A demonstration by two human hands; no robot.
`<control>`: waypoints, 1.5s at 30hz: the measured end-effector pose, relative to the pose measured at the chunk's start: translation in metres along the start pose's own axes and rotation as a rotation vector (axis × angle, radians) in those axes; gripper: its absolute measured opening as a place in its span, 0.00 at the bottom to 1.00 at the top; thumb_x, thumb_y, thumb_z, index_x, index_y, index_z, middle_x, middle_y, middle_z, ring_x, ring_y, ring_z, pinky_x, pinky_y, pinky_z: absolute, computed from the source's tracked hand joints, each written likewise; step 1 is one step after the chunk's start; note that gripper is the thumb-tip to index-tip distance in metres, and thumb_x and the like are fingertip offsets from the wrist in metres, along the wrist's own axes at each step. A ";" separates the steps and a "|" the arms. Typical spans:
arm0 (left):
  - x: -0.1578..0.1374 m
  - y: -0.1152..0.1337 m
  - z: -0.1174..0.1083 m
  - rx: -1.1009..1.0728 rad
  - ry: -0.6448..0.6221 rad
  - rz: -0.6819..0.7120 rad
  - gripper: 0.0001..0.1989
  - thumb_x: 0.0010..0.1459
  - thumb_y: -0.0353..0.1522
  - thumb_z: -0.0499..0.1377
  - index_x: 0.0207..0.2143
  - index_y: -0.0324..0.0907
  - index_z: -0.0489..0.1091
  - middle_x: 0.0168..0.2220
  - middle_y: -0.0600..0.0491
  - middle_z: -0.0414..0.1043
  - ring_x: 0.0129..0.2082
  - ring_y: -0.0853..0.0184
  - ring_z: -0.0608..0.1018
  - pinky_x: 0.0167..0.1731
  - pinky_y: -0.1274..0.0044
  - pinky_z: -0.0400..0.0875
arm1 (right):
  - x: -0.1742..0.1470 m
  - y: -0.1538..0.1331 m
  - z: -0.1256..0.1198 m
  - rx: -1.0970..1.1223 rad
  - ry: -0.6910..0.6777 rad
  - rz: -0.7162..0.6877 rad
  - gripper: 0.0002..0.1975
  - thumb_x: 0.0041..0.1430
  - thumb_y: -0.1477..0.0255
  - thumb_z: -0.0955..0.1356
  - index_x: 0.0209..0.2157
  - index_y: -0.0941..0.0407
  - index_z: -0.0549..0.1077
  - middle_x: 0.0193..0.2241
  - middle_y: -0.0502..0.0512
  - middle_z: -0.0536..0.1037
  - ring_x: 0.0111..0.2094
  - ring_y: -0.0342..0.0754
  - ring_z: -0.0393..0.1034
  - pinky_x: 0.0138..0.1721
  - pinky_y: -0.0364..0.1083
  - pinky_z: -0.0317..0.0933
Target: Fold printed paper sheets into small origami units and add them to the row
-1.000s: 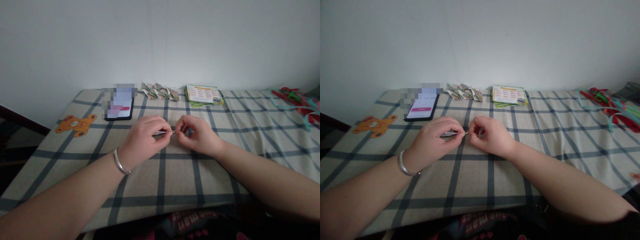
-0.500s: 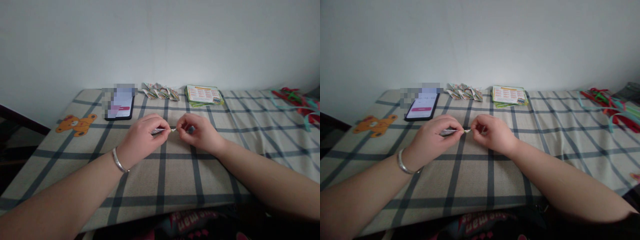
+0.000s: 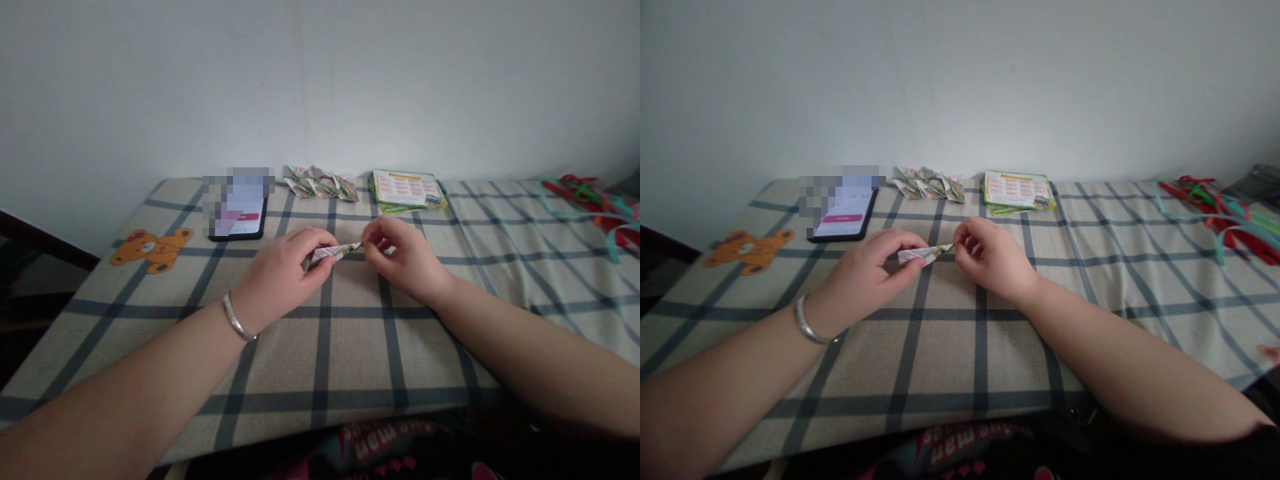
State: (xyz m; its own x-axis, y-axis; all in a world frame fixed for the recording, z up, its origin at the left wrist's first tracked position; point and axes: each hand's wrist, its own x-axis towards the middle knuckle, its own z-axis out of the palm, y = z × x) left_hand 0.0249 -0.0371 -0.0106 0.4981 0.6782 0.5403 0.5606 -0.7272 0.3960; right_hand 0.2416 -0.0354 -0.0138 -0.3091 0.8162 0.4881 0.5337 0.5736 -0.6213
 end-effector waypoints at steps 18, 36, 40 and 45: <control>-0.004 -0.001 -0.006 -0.051 -0.098 0.216 0.21 0.52 0.19 0.51 0.47 0.38 0.70 0.43 0.51 0.74 0.43 0.68 0.76 0.44 0.76 0.70 | 0.001 0.011 0.002 0.069 -0.089 0.113 0.02 0.57 0.75 0.66 0.33 0.56 0.70 0.26 0.47 0.73 0.24 0.39 0.64 0.24 0.40 0.58; 0.000 -0.003 -0.009 0.329 0.041 0.279 0.08 0.61 0.29 0.56 0.38 0.44 0.75 0.34 0.51 0.71 0.38 0.63 0.73 0.42 0.69 0.71 | 0.000 0.006 0.001 0.052 -0.063 0.023 0.05 0.57 0.76 0.65 0.36 0.55 0.71 0.30 0.50 0.74 0.29 0.41 0.68 0.28 0.41 0.62; 0.001 0.004 -0.012 0.387 0.066 0.196 0.08 0.60 0.28 0.55 0.34 0.41 0.75 0.37 0.48 0.70 0.40 0.60 0.73 0.43 0.67 0.71 | -0.001 0.004 0.000 0.054 -0.105 -0.008 0.10 0.53 0.81 0.64 0.37 0.56 0.71 0.32 0.50 0.74 0.30 0.41 0.68 0.29 0.41 0.62; 0.002 0.006 -0.010 0.385 0.072 0.166 0.07 0.59 0.28 0.55 0.31 0.38 0.73 0.40 0.46 0.70 0.40 0.60 0.74 0.42 0.68 0.72 | 0.001 0.002 -0.002 0.035 -0.119 -0.034 0.17 0.47 0.86 0.61 0.37 0.56 0.71 0.32 0.50 0.75 0.30 0.41 0.67 0.29 0.40 0.60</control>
State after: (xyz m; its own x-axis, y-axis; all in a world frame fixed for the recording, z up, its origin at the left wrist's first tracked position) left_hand 0.0227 -0.0416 0.0002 0.5626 0.5365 0.6290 0.6897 -0.7241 0.0006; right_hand 0.2440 -0.0336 -0.0140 -0.4191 0.7974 0.4342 0.4941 0.6015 -0.6278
